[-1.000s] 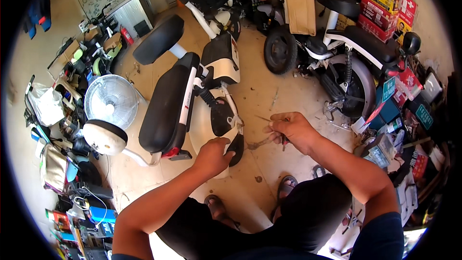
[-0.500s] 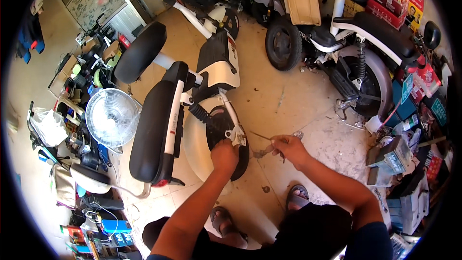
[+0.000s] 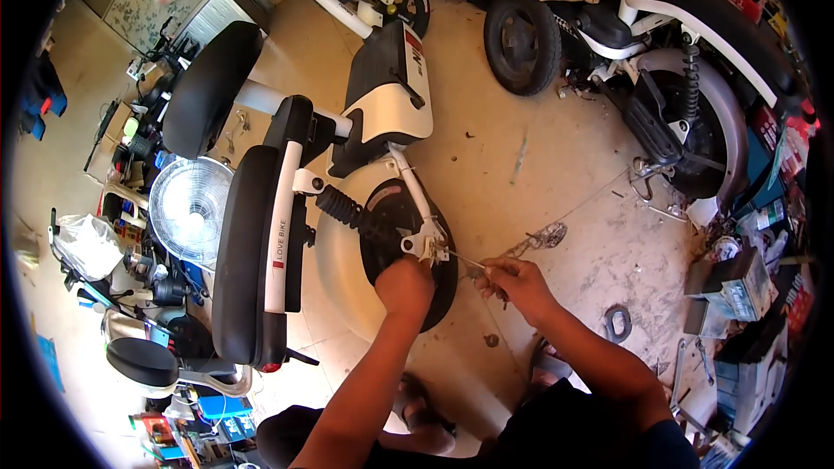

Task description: The person retrieves a screwdriver from a workbench and uses it to loosen and remove parts near the rear wheel of an electric scooter.

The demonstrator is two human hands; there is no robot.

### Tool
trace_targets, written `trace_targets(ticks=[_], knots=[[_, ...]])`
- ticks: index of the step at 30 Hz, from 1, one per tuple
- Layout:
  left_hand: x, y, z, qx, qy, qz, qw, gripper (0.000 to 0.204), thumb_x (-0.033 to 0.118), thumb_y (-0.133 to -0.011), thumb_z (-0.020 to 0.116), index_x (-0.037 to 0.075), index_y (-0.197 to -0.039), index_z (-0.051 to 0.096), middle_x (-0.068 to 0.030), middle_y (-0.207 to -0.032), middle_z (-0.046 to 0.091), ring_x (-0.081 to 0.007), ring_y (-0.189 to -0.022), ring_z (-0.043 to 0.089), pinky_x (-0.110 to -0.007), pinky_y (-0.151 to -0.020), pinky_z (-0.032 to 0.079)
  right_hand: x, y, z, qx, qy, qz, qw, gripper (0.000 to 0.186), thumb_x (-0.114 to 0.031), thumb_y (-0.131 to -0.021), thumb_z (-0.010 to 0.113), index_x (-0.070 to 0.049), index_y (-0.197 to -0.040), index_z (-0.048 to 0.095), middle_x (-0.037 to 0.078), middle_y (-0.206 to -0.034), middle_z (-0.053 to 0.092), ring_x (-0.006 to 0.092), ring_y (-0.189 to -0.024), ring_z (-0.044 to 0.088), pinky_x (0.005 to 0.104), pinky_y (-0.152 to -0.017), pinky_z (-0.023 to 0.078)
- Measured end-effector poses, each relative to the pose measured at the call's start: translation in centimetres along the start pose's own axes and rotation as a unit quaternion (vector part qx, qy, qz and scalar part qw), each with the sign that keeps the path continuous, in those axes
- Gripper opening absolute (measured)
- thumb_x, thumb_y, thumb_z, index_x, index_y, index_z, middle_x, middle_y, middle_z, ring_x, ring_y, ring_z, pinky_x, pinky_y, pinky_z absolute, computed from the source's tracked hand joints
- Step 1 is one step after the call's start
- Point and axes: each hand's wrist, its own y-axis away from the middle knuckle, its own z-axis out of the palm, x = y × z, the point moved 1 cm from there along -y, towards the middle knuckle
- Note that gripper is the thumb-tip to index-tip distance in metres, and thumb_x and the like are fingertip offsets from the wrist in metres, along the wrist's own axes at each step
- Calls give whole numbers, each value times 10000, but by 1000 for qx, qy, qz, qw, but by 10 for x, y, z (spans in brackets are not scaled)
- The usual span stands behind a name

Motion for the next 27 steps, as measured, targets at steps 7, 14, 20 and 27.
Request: trace_targets(ticks=[7, 14, 20, 27], knots=[[-6, 3, 5, 39, -13, 17, 999, 330, 358, -881, 755, 52, -770, 702, -178, -733, 702, -389, -661, 701, -493, -601, 549, -12, -11, -9, -21, 6, 30, 999, 321, -185, -1038, 634, 41, -1263, 666, 113, -944, 773, 148, -777, 729, 256, -620, 473], [16, 9, -25, 82, 55, 94, 991, 246, 258, -882, 760, 32, -811, 693, -188, -806, 707, -376, -737, 705, -479, -649, 560, -58, -50, -40, -111, 238, -38, 964, 302, -263, -1000, 680, 7, -1126, 734, 136, -939, 784, 219, -798, 760, 331, -596, 500], [40, 16, 13, -253, 578, -172, 757, 283, 287, -1063, 609, 26, -980, 680, -122, -980, 758, -317, -918, 736, -452, -827, 595, -89, -41, -24, -110, 736, -320, 586, 282, -247, -871, 787, -89, -1101, 748, 123, -946, 765, 267, -987, 729, 393, -900, 530], [54, -22, 52, -249, 812, -364, 381, 242, 242, -1131, 475, 37, -1197, 586, -138, -1275, 693, -276, -1238, 640, -426, -1108, 489, -59, -17, -27, 54, 603, -429, 670, 265, -265, -917, 754, -70, -1092, 713, 162, -1056, 741, 269, -1099, 704, 400, -975, 523]])
